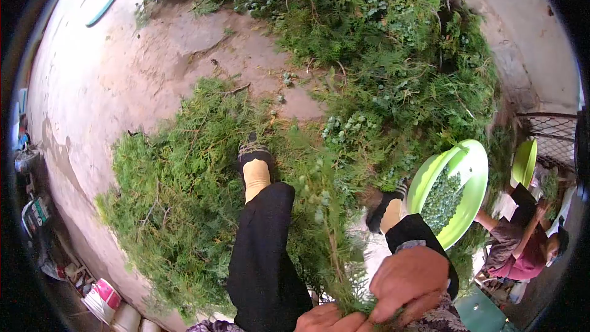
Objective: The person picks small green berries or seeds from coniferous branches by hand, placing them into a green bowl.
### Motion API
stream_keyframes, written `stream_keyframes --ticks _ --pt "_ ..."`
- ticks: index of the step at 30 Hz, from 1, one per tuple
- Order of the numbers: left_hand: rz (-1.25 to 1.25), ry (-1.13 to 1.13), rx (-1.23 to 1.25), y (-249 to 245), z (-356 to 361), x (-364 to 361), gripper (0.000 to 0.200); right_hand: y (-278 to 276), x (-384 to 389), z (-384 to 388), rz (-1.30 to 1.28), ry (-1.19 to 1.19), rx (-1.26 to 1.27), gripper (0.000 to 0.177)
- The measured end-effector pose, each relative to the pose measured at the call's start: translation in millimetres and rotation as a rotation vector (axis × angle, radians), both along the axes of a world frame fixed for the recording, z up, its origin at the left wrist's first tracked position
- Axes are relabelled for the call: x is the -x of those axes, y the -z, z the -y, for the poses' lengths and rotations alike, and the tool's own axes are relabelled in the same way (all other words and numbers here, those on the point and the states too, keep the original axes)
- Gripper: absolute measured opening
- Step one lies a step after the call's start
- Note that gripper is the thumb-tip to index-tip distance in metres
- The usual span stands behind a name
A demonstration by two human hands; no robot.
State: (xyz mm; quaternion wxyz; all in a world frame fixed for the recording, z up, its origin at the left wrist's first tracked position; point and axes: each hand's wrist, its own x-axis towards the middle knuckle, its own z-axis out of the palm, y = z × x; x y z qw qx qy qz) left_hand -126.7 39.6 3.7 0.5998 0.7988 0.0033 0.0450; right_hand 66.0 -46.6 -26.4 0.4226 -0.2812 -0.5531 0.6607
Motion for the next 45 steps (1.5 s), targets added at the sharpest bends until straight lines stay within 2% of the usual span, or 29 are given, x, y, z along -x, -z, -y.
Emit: stream_keyframes --ticks 1,2,3,5,7,9,10,12,13,15,18,19,20,23,24,26,27,33,37,39,40,42,45 --pt "0.017 0.058 0.041 -0.3 -5.0 -2.7 0.014 10.0 9.6 7.6 -0.149 0.139 0.179 0.025" --pt "0.015 -0.016 -0.096 -9.6 2.2 -14.9 0.013 2.2 24.5 15.8 -0.153 0.880 0.456 0.020" --pt "-0.019 -0.014 -0.167 -10.8 6.4 -13.3 0.012 7.9 20.8 9.7 -0.151 0.880 0.458 0.020" --pt "-0.048 -0.017 -0.240 -11.3 8.2 -12.0 0.012 39.3 -4.6 -10.9 -1.154 1.106 0.441 0.015" --pt "-0.024 0.008 -0.186 -11.3 4.2 -13.0 0.012 96.1 -24.4 -20.0 -1.183 0.919 0.435 0.015" --pt "-0.039 -0.008 -0.200 -10.8 5.3 -10.9 0.012 132.4 -21.6 -33.8 -1.012 0.959 0.577 0.012" --pt "-0.062 -0.028 -0.210 -10.3 6.2 -9.8 0.012 146.8 -19.6 -40.4 -1.010 0.952 0.582 0.012" --pt "-0.055 -0.053 -0.216 -8.7 5.0 -9.7 0.012 172.8 -14.6 -51.8 -0.707 1.053 0.813 0.011" --pt "-0.041 -0.070 -0.223 -7.8 4.2 -10.0 0.013 185.7 -14.2 -56.8 -0.708 1.047 0.816 0.011" --pt "-0.040 -0.073 -0.218 -5.1 1.6 -9.3 0.013 209.8 -16.4 -65.8 -0.909 0.901 0.801 0.010" --pt "-0.053 -0.076 -0.231 -6.8 -6.5 -11.1 0.013 245.3 -19.5 -76.8 -0.964 0.816 0.827 0.009" --pt "-0.072 -0.077 -0.245 -7.8 -8.8 -11.8 0.013 254.5 -21.3 -82.3 -0.822 0.823 0.852 0.009" --pt "-0.075 -0.080 -0.245 -7.1 -8.6 -11.0 0.013 263.1 -22.1 -85.9 -0.823 0.818 0.854 0.009" --pt "-0.104 -0.112 -0.266 -5.1 -8.1 -8.2 0.014 295.0 -18.1 -93.2 -0.096 1.007 0.930 0.009" --pt "-0.101 -0.124 -0.283 -5.1 -10.1 -9.0 0.014 312.6 -15.1 -92.6 -0.098 1.003 0.932 0.009" --pt "-0.103 -0.138 -0.302 -4.9 -12.7 -8.9 0.015 336.5 -9.5 -93.6 0.772 0.965 0.666 0.014" --pt "-0.105 -0.139 -0.310 -4.4 -14.0 -8.5 0.016 338.7 -7.0 -94.6 0.861 0.991 0.525 0.019" --pt "-0.141 -0.122 -0.293 -2.9 -16.5 -3.2 0.019 344.1 6.4 -98.3 1.132 0.920 0.432 0.020" --pt "-0.141 -0.121 -0.284 -3.2 -18.3 -3.9 0.021 343.1 4.9 -94.8 1.155 0.957 0.278 0.017" --pt "-0.152 -0.121 -0.281 -3.7 -17.8 -2.9 0.021 337.0 -1.2 -88.8 0.483 0.926 0.880 0.015" --pt "-0.162 -0.121 -0.278 -3.8 -18.5 -2.9 0.021 336.8 -5.7 -81.7 0.484 0.925 0.879 0.015" --pt "-0.161 -0.117 -0.268 -5.9 -23.0 -5.0 0.022 330.1 -13.5 -65.1 -0.547 0.847 0.947 0.014" --pt "-0.166 -0.111 -0.261 -5.5 -22.3 -3.7 0.022 311.2 -17.3 -66.6 -0.708 0.815 0.920 0.013"
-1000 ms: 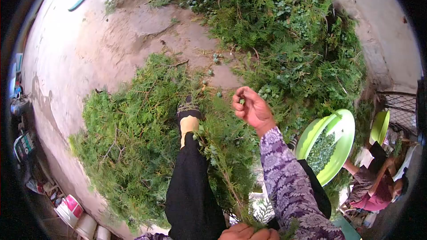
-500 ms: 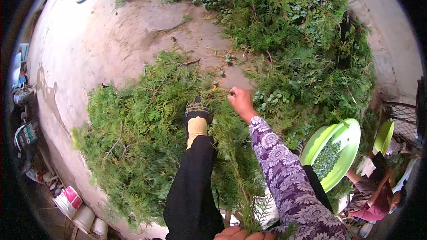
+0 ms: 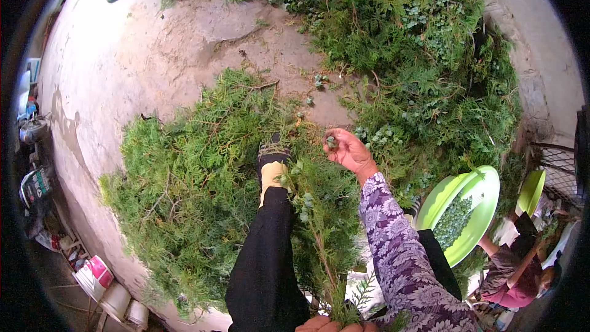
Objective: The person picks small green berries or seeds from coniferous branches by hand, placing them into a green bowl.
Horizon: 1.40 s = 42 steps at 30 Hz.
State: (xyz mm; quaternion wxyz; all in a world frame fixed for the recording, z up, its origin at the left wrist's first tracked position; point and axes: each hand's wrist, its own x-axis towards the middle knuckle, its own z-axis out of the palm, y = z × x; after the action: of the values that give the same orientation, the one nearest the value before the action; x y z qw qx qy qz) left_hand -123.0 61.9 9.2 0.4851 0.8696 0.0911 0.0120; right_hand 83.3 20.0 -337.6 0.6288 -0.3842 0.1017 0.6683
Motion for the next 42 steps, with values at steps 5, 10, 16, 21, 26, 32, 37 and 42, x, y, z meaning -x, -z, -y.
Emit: stream_keyframes --ticks 5,10,16,21,26,32,37,42 --pt "-0.011 0.018 -0.052 0.4 -1.3 0.0 0.022 11.0 -5.8 -44.6 0.144 0.118 0.059 0.018" --pt "-0.058 0.023 -0.035 3.1 -3.5 2.4 0.022 37.2 20.9 -89.7 1.517 -0.268 0.261 0.017" --pt "-0.073 -0.006 -0.080 3.8 -5.5 6.8 0.023 53.0 33.3 -98.5 1.697 -0.371 0.320 0.015" --pt "-0.063 -0.040 -0.104 2.7 -4.8 4.3 0.024 27.2 9.9 -75.1 0.418 -0.203 0.265 0.009" --pt "-0.048 -0.044 -0.110 3.8 -1.8 5.6 0.023 32.5 0.9 -64.2 0.353 0.039 0.214 0.018" --pt "-0.061 -0.038 -0.078 4.9 -3.2 4.8 0.022 41.8 -3.4 -101.6 1.655 -0.301 0.423 0.027" --pt "-0.078 -0.055 -0.081 7.4 -4.8 6.6 0.022 52.8 -1.5 -108.1 1.505 -0.338 0.483 0.022" --pt "-0.077 -0.031 -0.078 6.5 -6.0 8.8 0.023 24.2 -13.6 -72.6 0.067 0.183 0.092 0.014"
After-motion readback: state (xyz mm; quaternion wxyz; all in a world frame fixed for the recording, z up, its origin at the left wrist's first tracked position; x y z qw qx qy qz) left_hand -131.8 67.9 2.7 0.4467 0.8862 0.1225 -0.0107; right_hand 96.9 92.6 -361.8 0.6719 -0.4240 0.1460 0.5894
